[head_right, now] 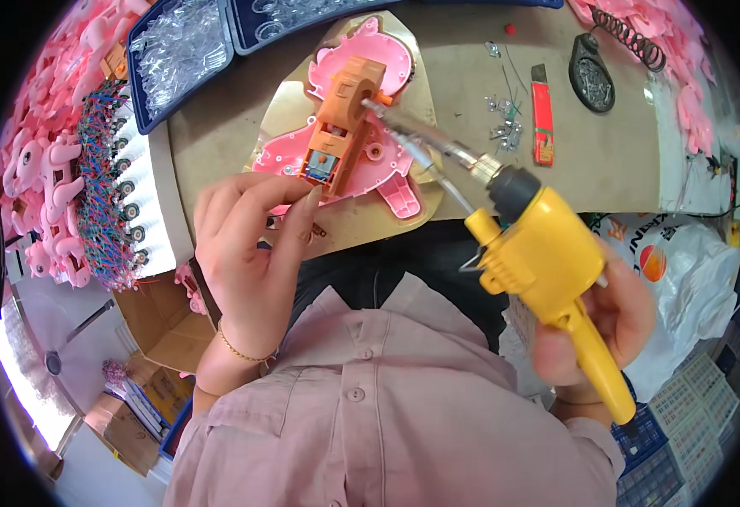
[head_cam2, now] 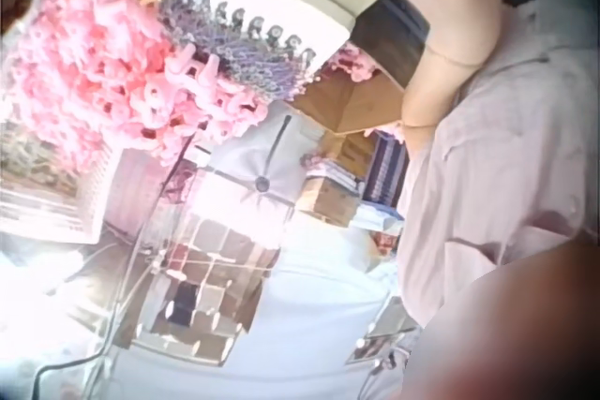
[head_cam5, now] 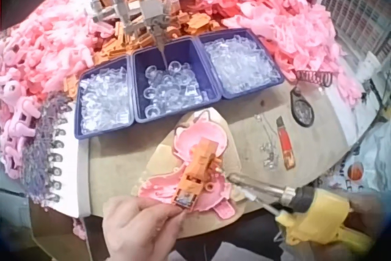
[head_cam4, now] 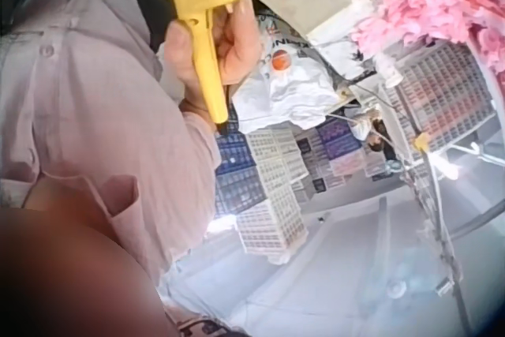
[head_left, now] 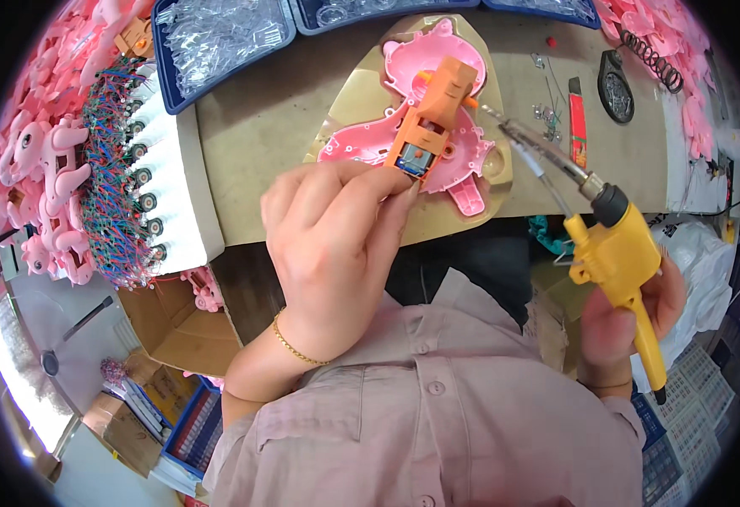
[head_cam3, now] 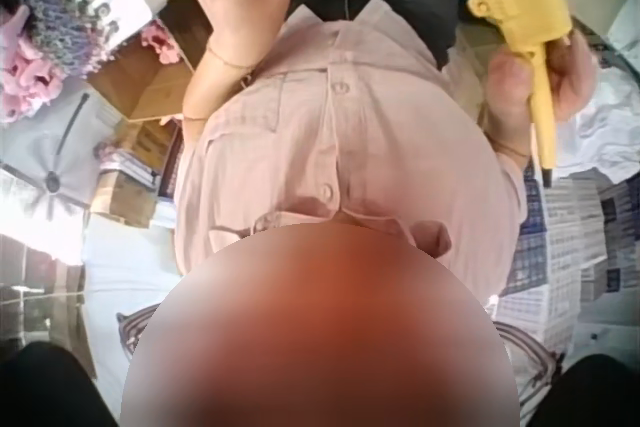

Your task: Assembling internal electronic and mechanical components into pink toy unicorn bodies, including soldering wires and closing the shells.

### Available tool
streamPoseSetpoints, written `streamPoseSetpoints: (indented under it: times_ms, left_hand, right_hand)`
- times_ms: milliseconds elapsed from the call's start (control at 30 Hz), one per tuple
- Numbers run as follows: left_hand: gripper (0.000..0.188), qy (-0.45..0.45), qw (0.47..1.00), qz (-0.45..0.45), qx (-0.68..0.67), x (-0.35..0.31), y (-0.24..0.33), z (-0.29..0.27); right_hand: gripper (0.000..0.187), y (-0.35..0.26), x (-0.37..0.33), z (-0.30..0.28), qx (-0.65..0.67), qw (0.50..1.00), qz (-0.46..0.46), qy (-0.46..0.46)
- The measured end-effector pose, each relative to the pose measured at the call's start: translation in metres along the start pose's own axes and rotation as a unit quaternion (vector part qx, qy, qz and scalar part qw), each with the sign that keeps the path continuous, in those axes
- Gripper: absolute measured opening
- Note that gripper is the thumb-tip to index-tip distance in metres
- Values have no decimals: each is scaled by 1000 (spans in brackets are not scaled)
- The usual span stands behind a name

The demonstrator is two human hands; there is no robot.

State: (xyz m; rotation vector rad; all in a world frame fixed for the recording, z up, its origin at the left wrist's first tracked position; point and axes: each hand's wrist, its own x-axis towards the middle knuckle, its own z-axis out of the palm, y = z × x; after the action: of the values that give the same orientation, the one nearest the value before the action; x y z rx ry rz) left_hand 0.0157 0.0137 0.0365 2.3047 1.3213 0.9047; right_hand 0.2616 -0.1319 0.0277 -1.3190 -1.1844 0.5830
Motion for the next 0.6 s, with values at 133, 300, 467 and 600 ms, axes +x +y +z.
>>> streamPoseSetpoints:
  times_ms: [133,300,467,600]
  left_hand:
    - [10,-17,1000,0,-9,1,-1,1]
    - [14,-27,979,-124,-157,-11,4,-11]
    - [15,-225,941,-99,-235,2,7,-36]
    - [15,-145,970,-107,-164,0,10,-25]
  right_hand:
    - [77,6,15,3,86,976,-85,-181]
    - [73,0,2,-2,12,998,-5,-66]
    - [79,0,0,-1,-3,1000,22,-12]
    - [74,-1,2,2,-9,1000,-5,2]
